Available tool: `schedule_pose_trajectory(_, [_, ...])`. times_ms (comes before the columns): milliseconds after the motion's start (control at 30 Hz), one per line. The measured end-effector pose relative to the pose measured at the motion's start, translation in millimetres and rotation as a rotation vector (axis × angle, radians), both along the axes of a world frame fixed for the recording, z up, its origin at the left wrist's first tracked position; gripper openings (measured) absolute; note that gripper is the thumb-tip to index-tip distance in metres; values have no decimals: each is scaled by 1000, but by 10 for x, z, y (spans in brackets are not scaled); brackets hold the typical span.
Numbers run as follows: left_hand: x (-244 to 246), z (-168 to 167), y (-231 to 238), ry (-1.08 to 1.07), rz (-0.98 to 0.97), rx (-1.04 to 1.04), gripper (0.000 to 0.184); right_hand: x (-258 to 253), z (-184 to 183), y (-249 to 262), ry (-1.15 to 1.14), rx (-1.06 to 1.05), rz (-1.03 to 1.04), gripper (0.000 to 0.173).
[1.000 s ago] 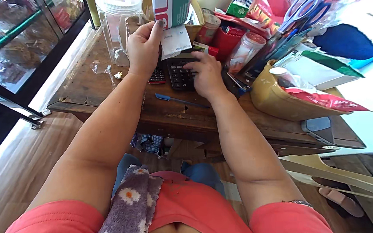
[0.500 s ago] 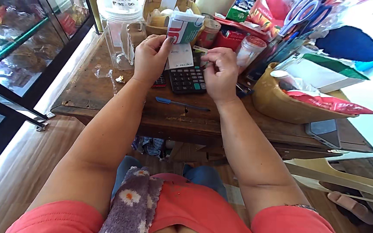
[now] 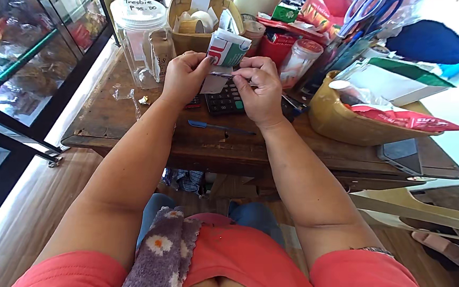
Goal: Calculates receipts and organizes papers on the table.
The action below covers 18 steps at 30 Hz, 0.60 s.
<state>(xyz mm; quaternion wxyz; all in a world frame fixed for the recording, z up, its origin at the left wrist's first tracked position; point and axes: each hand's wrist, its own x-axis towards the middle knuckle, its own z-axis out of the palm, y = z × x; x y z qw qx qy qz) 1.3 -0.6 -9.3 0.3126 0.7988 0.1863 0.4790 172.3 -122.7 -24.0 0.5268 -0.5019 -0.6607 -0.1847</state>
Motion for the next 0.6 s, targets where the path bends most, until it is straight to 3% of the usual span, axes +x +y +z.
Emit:
schedule_pose_trajectory(267, [0, 1, 6, 7, -13, 21, 27, -6, 30, -30, 87, -60, 60, 16])
schedule_pose_trajectory(500, [-4, 1, 7, -24, 5, 57, 28, -35, 100, -84, 308, -312, 188, 16])
schedule_pose_trajectory(600, [-3, -4, -2, -26, -16, 71, 27, -11, 107, -84, 354, -328, 198, 19])
